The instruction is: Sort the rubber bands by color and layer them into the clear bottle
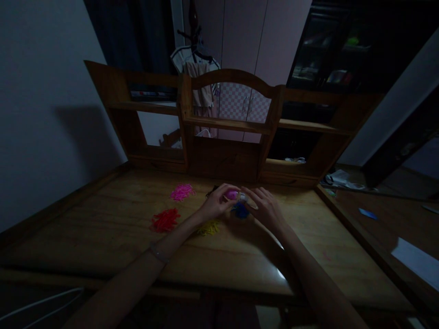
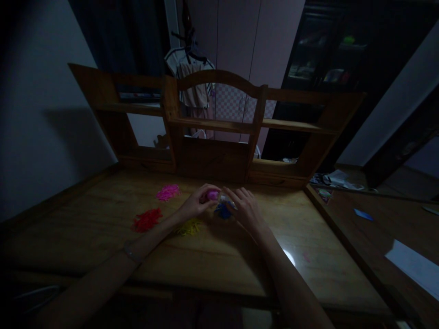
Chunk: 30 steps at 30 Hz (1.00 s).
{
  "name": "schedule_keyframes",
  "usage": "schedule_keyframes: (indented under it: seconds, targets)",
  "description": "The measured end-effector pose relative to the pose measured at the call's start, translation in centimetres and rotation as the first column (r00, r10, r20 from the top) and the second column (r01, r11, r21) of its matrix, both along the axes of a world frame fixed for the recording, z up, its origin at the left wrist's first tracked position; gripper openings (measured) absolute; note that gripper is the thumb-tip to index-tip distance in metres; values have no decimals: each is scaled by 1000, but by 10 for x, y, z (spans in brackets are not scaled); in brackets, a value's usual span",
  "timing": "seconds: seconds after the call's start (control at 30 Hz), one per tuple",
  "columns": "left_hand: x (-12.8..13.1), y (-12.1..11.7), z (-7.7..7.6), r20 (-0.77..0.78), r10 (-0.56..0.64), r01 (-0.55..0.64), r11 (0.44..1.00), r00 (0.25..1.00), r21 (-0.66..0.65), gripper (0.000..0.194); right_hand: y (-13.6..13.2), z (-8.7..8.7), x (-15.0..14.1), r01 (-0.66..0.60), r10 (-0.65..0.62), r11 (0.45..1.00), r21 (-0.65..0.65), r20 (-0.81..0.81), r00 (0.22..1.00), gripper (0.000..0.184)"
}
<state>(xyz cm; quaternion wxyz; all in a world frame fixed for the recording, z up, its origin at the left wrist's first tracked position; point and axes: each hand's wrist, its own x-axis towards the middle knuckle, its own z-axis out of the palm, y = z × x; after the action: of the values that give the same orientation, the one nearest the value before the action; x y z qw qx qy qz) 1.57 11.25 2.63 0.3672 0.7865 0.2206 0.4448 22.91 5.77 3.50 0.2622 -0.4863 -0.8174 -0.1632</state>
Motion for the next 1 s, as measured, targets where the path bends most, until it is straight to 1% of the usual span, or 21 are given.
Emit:
schedule_keyframes:
  seconds: [0.07,0.13,0.27,0.33,0.4,0.5,0.57,0.63,0.73,0.8,0.87,0.93,1.0]
  targets:
    - [0,2,-2,-2,35,-35,999,999,-40,38,0,2,0,0,0,1000,4,17,1000,51]
    - [0,3,-4,-16,70,-71,992,997,-106,39,0,4,-1,-3,2,1000,19,21,1000,50]
    - [2,3,-5,-48,118,-126,960,992,-249,43,0,5,-5,-10,9,999,53,21,1000,46]
    - [3,3,-7,-62,152,-163,949,986,-271,45,0,4,-7,-11,9,998,63,23,1000,44]
    - [3,4,-9,-80,200,-214,943,976,-256,48,0,3,-9,-17,15,998,69,26,1000,42]
    - [0,5,-11,-107,258,-278,927,960,-251,58,0,1,-13,-31,29,997,68,36,999,41]
    - [-2,5,-10,-116,252,-275,914,961,-299,63,0,0,-14,-36,33,998,58,37,999,41]
    - [-3,4,-8,-80,228,-242,913,970,-328,60,0,0,-14,-30,28,998,52,25,999,43]
    - [1,2,-5,10,161,-152,949,987,-277,49,1,-1,-10,8,-8,999,50,-14,1000,47]
    - [5,1,-5,32,115,-105,967,993,-232,51,2,-2,-7,40,-37,998,50,-51,998,48]
    - [9,0,-7,25,78,-70,970,997,-235,51,3,-3,-5,63,-59,997,47,-85,995,48]
    - [9,-1,-7,20,84,-75,959,996,-273,51,3,-3,-4,77,-72,996,42,-113,991,47]
    - [5,-1,-4,40,141,-122,942,989,-312,54,3,-2,-3,86,-78,995,45,-147,986,47]
